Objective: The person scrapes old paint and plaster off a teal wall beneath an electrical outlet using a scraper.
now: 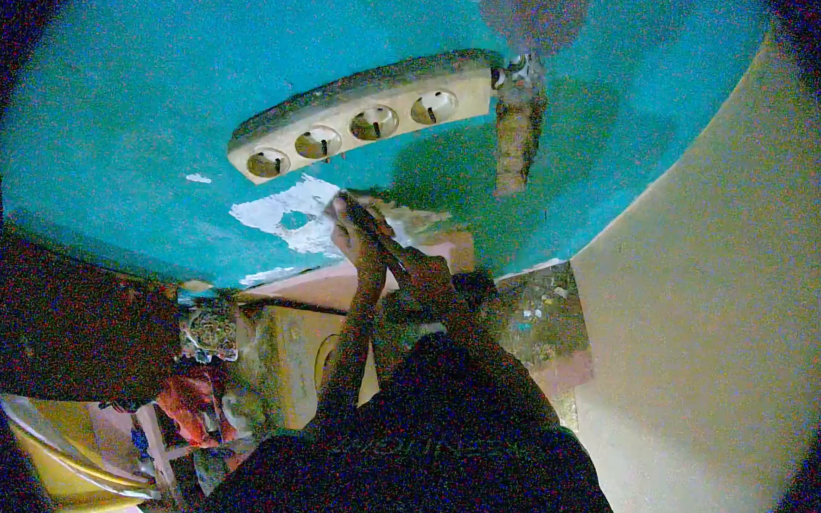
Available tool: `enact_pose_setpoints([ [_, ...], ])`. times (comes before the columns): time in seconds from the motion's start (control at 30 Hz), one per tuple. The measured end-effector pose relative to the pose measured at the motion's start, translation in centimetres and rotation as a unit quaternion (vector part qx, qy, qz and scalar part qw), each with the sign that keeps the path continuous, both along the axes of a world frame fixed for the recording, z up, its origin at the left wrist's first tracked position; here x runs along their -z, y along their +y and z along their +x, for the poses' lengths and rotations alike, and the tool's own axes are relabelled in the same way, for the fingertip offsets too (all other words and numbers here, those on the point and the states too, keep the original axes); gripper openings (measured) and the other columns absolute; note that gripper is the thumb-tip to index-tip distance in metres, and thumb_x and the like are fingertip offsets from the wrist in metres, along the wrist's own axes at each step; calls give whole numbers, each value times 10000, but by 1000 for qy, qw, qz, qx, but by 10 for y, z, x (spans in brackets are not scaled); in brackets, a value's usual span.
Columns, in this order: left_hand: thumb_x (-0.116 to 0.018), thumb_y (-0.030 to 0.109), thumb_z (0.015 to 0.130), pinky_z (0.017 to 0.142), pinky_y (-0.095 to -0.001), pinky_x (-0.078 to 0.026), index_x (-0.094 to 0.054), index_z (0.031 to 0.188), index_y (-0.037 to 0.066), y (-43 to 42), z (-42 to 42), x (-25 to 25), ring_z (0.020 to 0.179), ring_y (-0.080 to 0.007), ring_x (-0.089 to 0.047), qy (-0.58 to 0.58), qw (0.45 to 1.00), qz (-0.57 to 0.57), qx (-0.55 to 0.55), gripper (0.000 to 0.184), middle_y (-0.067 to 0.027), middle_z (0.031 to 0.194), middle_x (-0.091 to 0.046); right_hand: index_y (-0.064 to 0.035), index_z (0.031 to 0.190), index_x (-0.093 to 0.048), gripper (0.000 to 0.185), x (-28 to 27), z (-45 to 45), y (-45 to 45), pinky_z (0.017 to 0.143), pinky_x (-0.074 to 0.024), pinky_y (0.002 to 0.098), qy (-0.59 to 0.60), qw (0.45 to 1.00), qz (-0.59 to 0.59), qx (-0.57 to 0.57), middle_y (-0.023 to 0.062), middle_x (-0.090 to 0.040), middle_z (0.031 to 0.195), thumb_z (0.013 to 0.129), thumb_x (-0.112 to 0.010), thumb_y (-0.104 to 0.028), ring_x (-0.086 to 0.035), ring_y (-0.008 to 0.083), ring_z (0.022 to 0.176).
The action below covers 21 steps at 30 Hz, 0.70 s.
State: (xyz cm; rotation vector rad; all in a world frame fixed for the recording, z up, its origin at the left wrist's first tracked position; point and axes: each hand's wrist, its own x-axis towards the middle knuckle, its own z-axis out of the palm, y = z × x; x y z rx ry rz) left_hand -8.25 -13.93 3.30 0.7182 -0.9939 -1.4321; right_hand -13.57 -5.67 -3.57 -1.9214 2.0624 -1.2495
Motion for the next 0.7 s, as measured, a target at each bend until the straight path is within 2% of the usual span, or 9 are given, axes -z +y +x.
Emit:
enact_pose_setpoints([
  [0.1,-421,488,882,347,-244,-389,-536,777,20,1,0,17,373,-129,-464,-18,999,26,6,493,-49,528,-502,-142,1220,-479,417,2,4,8,500,-466,385,-39,999,18,5,142,-606,753,818,-571,-202,-606,286,632],
  [0.17,-418,494,880,345,-251,-386,-534,779,21,2,-3,4,374,-129,-463,-7,997,66,-28,497,-52,535,-506,-138,1231,-469,425,-4,7,8,519,-475,384,-57,992,-110,2,151,-617,809,823,-564,-205,-609,292,648],
  [0.2,-420,495,879,342,-255,-379,-532,772,24,-3,0,5,376,-127,-458,1,1000,8,-14,496,-53,542,-505,-138,1231,-469,425,-10,7,8,519,-475,384,-58,992,-108,4,151,-617,809,823,-564,-205,-609,292,648],
  [0.3,-426,492,878,339,-255,-374,-534,771,27,-3,3,-11,377,-127,-455,8,1000,-8,-5,489,-54,544,-509,-128,1216,-478,409,-20,5,3,546,-483,388,-61,998,-12,-6,162,-620,856,824,-563,-202,-616,296,689],
  [0.4,-415,494,880,365,-243,-374,-538,767,10,0,2,-5,386,-131,-461,-5,1000,15,-2,512,-61,541,-507,-127,1202,-490,392,-3,4,-1,572,-491,390,-86,996,2,-2,171,-619,875,824,-563,-199,-620,299,718],
  [0.47,-394,485,892,390,-234,-374,-552,783,-21,1,1,7,398,-130,-469,-13,999,36,2,542,-65,534,-501,-125,1198,-495,387,9,4,3,586,-497,391,-48,998,42,-3,175,-619,889,825,-563,-200,-623,299,735],
  [0.5,-394,485,892,390,-234,-374,-552,783,-21,0,1,4,398,-130,-469,-12,999,34,2,542,-65,534,-501,-125,1198,-495,387,1,5,3,586,-497,391,-47,998,41,-3,175,-619,889,825,-563,-200,-623,299,735],
  [0.57,-389,471,900,392,-231,-372,-551,779,-21,-1,2,-8,404,-127,-470,-17,1000,14,-20,532,-67,548,-510,-128,1222,-477,409,-22,8,5,587,-501,385,-82,992,-96,-3,175,-618,903,828,-558,-200,-624,300,734],
  [0.7,-383,464,904,392,-231,-372,-544,768,-18,-3,3,-20,407,-128,-470,-15,1000,11,-17,526,-71,560,-518,-131,1222,-477,406,-9,5,-7,582,-501,381,-98,993,-64,-7,179,-617,903,829,-556,-197,-624,304,735],
])
